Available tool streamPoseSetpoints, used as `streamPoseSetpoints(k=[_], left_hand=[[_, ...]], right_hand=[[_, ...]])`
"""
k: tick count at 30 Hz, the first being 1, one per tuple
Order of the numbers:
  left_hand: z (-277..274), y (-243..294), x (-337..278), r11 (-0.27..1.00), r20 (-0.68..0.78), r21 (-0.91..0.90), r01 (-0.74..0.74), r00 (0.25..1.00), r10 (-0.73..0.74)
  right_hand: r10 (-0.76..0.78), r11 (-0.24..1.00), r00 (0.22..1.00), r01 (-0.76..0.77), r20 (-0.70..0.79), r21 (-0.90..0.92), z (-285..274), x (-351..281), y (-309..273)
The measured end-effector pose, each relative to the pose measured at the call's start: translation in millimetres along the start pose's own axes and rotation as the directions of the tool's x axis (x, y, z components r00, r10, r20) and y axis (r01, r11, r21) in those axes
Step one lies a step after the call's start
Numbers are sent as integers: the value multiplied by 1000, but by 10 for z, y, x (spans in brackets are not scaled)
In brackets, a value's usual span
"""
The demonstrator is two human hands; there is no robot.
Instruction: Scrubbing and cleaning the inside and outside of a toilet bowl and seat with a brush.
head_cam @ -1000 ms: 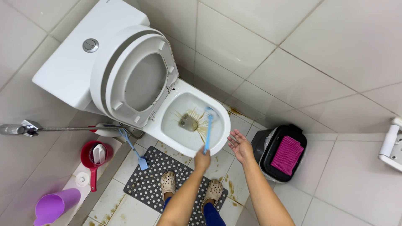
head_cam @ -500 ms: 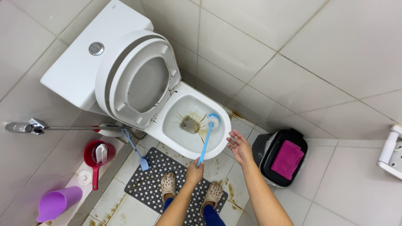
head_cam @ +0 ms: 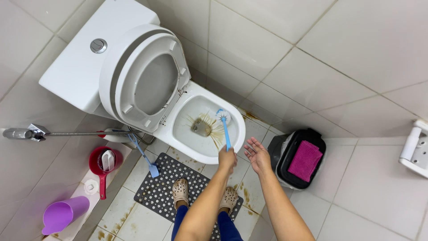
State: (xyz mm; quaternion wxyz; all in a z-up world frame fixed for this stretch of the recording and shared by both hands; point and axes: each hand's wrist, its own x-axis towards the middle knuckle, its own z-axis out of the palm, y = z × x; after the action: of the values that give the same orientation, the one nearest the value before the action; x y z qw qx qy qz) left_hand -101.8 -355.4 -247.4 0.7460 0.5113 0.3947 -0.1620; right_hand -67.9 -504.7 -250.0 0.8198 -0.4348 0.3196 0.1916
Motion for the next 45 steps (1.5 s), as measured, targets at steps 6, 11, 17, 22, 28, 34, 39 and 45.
streamPoseSetpoints(k=[6,11,17,22,28,34,39,45], left_hand=[[-12,26,-224,981,81,-47,187,980,-183],[8,101,164,998,30,30,59,998,-60],[-234,-93,60,957,-16,292,-6,1000,11],[-492,-40,1092,895,-139,434,-100,974,176],[-594,-555,757,726,-50,650,-225,940,337],[-870,-441,888,617,32,776,-130,985,168],[-1051,-401,1433,604,-25,784,-144,965,263],[-1241,-655,482,391,224,895,-213,974,17]], right_hand=[[-41,999,999,41,6,14,-33,-36,-59],[-31,999,1000,31,-5,19,-43,75,-22],[-25,999,999,24,32,37,20,186,23],[-27,998,999,25,30,59,28,192,71],[-67,997,998,66,19,49,59,182,77],[-26,998,1000,26,-14,51,284,240,262],[-49,998,998,50,-26,42,488,214,239],[-57,996,998,59,-26,68,573,260,356]])
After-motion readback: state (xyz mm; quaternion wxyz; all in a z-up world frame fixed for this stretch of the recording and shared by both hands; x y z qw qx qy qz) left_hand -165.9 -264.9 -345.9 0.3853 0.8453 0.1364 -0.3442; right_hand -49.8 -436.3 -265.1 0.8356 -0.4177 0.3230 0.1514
